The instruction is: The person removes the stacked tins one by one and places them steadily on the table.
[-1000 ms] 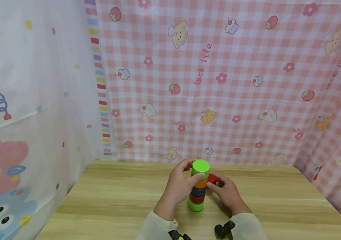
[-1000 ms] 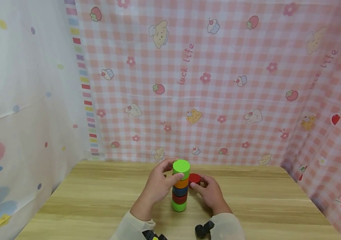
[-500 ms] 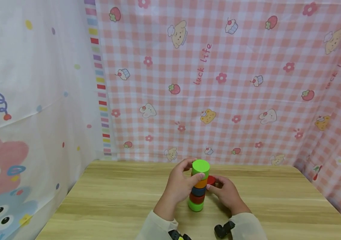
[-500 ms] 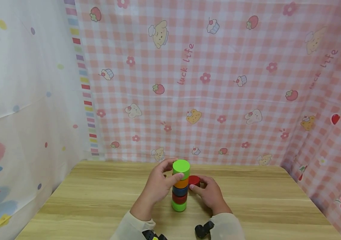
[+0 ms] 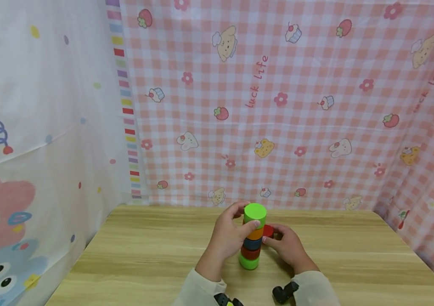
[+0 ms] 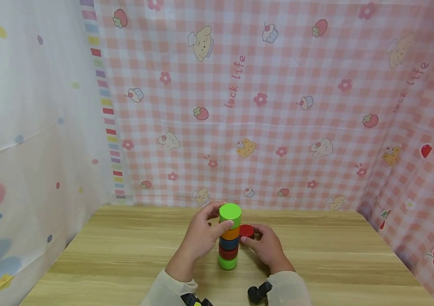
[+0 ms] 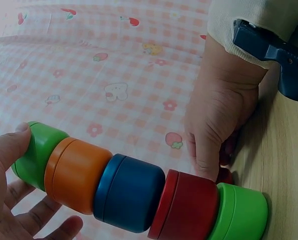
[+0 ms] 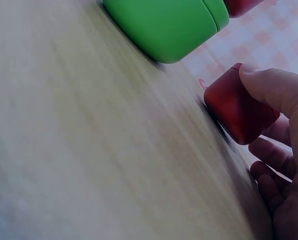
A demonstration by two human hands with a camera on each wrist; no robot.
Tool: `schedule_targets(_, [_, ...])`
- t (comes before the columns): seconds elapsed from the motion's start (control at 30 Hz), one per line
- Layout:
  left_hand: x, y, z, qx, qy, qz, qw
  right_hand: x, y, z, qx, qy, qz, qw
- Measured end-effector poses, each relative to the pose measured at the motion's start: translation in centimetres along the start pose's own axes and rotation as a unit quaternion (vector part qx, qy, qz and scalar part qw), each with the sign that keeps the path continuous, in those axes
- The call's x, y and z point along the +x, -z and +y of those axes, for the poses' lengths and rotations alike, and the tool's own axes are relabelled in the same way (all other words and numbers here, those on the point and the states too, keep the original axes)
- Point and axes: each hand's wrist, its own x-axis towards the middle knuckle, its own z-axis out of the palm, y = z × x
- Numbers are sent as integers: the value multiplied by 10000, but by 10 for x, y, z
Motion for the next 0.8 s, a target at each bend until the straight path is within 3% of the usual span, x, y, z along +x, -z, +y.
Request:
schedule_targets(0.37, [0, 1, -1, -32, -29, -44, 10000, 0, 1, -1, -14, -115, 11, 9999])
schedule_targets(0.8, [0, 1, -1, -116, -11, -23, 9999, -5, 9, -10, 1014, -412, 418, 9931])
